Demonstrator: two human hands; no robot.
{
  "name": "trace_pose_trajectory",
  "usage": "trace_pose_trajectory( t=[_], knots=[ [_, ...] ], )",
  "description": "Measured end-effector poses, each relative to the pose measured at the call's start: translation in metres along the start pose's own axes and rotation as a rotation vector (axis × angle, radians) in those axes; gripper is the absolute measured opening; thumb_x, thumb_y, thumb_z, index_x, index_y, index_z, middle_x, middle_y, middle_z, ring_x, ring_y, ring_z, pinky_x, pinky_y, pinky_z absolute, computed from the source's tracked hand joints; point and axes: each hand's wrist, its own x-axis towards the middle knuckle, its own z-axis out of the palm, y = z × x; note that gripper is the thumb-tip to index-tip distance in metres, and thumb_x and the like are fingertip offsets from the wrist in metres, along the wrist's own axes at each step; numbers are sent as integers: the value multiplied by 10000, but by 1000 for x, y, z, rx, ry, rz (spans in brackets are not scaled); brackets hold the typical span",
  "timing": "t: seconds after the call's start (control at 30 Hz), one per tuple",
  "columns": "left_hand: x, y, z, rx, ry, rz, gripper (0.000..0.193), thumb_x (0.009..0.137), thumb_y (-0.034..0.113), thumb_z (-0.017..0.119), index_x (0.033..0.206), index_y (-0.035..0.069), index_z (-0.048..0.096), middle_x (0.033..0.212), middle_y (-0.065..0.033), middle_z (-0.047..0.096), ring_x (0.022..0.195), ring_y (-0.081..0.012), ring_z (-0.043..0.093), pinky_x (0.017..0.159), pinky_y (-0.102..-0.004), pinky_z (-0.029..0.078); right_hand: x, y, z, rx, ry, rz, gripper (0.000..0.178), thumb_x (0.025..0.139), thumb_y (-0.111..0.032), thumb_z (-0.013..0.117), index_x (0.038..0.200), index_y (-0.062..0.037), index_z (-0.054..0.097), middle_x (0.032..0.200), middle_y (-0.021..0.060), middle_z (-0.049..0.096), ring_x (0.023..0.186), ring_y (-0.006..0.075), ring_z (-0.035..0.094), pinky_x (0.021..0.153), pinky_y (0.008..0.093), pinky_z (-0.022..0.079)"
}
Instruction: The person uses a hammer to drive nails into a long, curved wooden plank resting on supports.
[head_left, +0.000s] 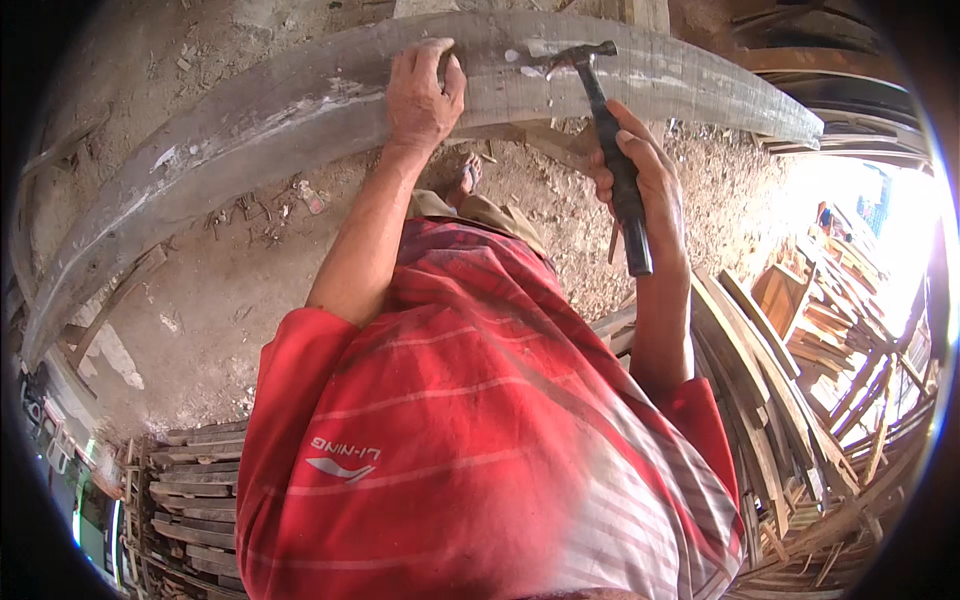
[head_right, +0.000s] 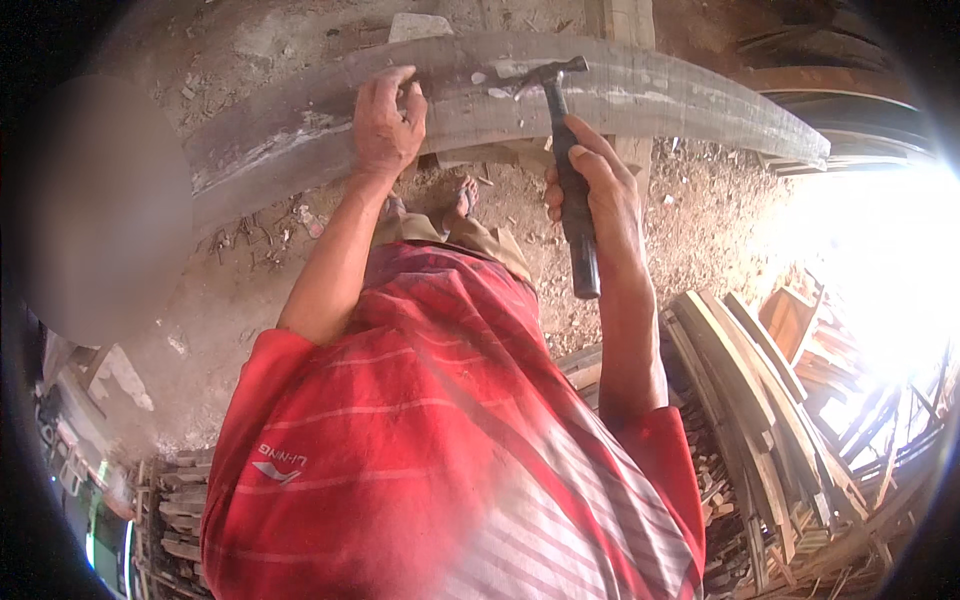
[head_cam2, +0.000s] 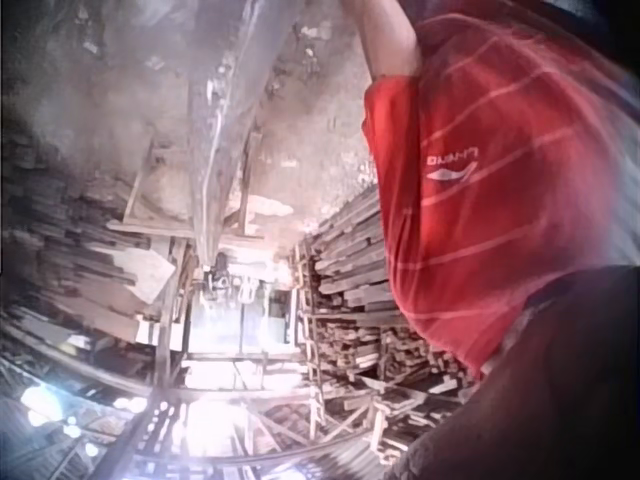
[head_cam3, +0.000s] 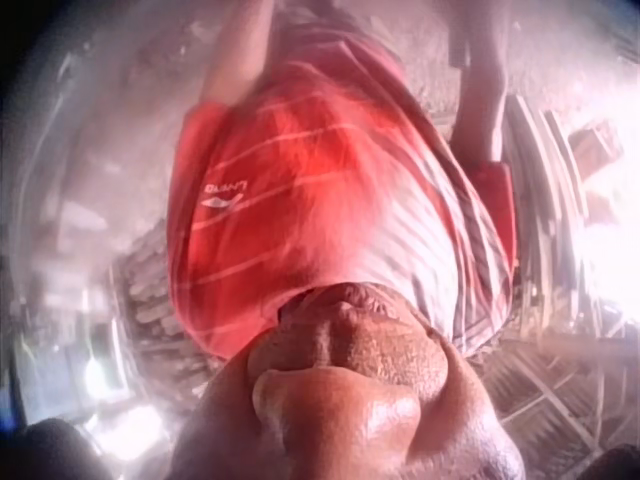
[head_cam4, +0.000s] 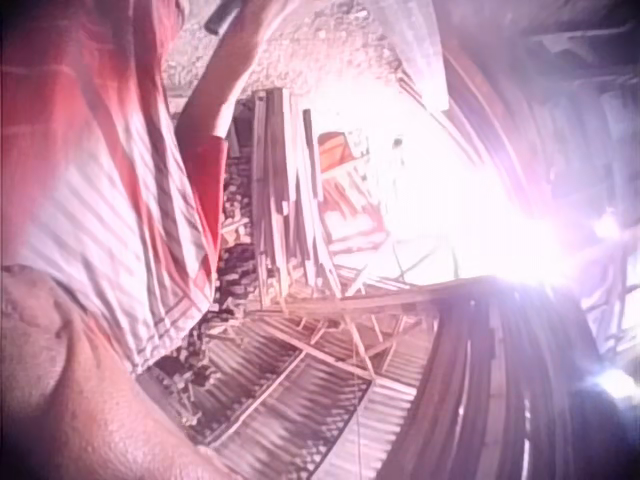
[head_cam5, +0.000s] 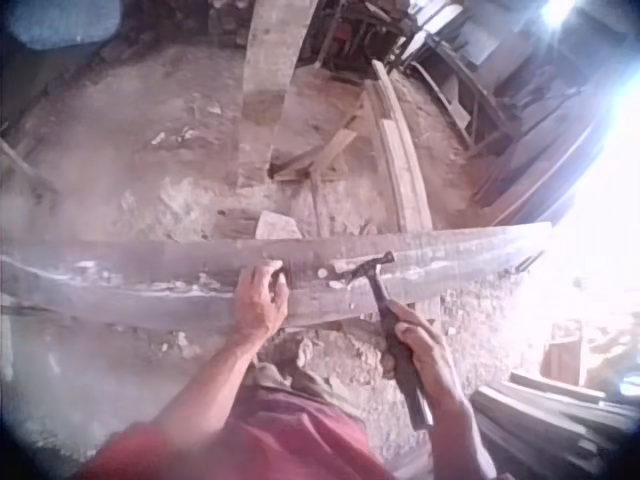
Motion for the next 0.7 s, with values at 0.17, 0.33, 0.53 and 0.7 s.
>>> trace_pose_trajectory(
  t=[0.17, 0.33, 0.53, 0.7],
  knots=[
    [0, 6, -1, -6, 14, 36, 248, 869, 78, 677, 1113, 61, 637, 1061, -133, 662, 978, -348, 633, 854, -435, 534, -8, 34, 25, -116, 80, -93, 620, 985, -200, 639, 1522, -8, 395, 787, 70, 614, 581, 143, 609, 514, 262, 502],
    [0, 3, -1, 22, -7, 30, 251, 869, 79, 686, 1118, 65, 656, 1073, -134, 671, 1007, -346, 630, 891, -441, 519, 14, 31, 14, -17, -150, -166, 459, 990, -128, 535, 1430, 2, 513, 957, 114, 688, 769, 168, 681, 686, 288, 557],
    [4, 5, -3, 29, -17, 79, 248, 851, 71, 684, 1094, 62, 642, 1049, -123, 660, 958, -338, 627, 860, -437, 518, 37, 11, 24, -595, -135, -536, 481, 903, -27, 597, 1370, -141, 592, 1147, 120, 714, 1026, 194, 714, 844, 347, 565],
    [2, 5, -1, 38, 19, 74, 241, 855, 75, 683, 1092, 63, 641, 1049, -121, 658, 952, -341, 626, 851, -443, 518, 44, -34, 31, -1384, -74, -952, 535, 736, -84, 767, 1251, -197, 675, 1037, 109, 674, 918, 304, 683, 773, 394, 555]
  ],
)
